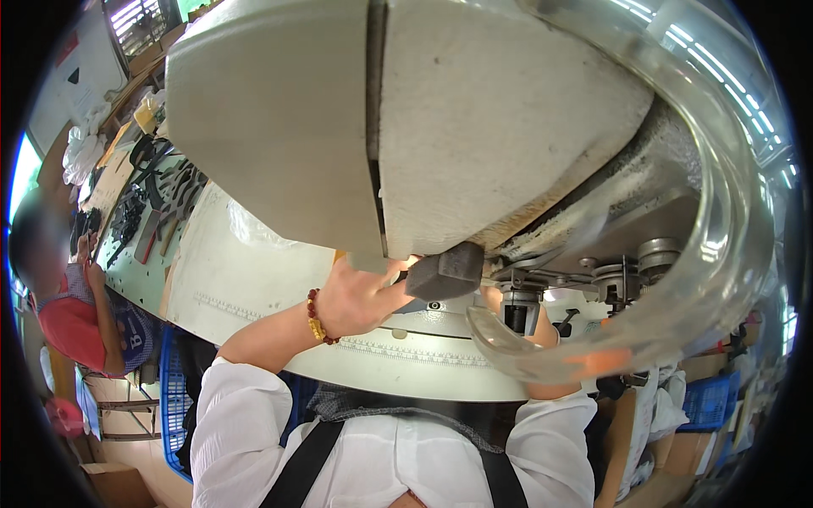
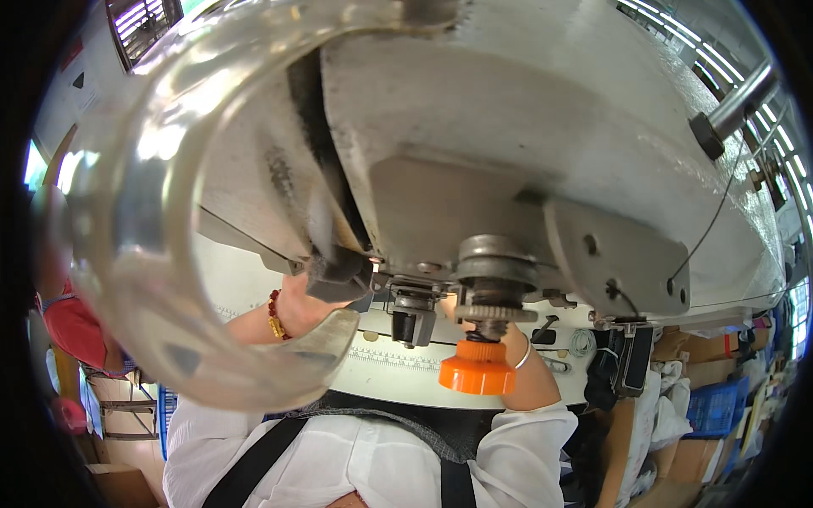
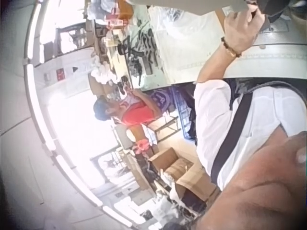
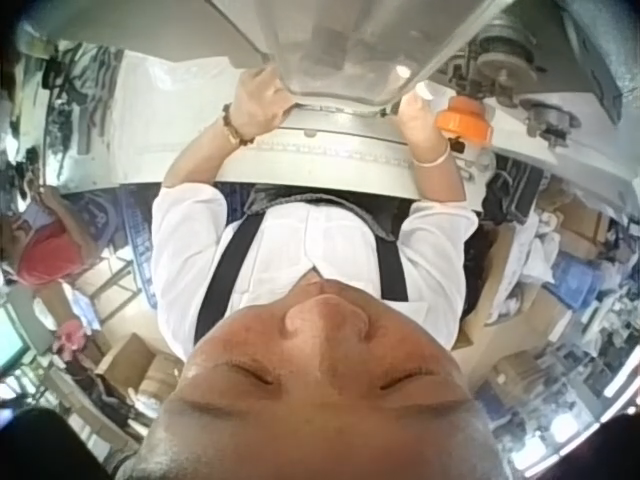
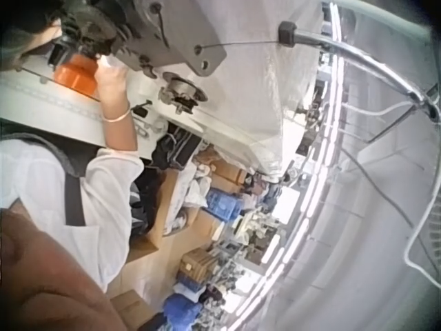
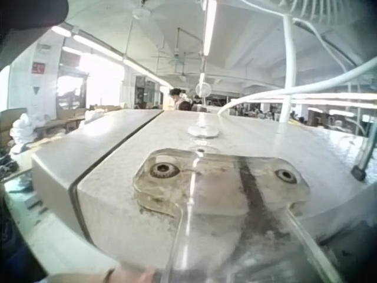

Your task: Stitching components of shoe uppers using an industrial sewing machine.

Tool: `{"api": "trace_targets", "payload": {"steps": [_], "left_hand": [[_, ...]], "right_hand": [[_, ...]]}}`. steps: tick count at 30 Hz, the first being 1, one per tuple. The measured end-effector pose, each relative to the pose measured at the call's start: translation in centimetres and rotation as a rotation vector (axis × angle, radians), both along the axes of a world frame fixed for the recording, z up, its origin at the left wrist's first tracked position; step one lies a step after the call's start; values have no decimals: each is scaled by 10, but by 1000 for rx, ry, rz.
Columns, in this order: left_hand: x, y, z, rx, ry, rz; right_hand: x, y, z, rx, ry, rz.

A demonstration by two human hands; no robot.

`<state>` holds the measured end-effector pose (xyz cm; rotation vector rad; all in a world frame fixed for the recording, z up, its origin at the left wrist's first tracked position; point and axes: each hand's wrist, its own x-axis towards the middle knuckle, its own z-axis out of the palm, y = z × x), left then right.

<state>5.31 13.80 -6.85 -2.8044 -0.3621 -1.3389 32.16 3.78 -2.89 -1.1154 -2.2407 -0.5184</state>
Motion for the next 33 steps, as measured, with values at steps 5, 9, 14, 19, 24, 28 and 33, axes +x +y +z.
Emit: {"api": "trace_targets", "payload": {"steps": [5,9,14,19,24,28,33], "left_hand": [[-4,5,-9,-26,66,12],[-2,2,-12,15,5,68],[0,0,0,-44,-128,-55],[-3,1,17,170,-111,-152],[-1,1,29,262,-143,-184],[0,-1,36,280,-174,-209],[0,-2,39,320,-174,-205]], "right_hand": [[-2,2,-3,-25,49,25],[-7,10,-17,-92,195,116],[-22,22,-39,-811,1251,606],[-22,21,-29,-55,274,487],[-28,19,-13,160,165,474],[-34,17,-8,208,160,435],[-38,17,-5,219,169,422]]}}
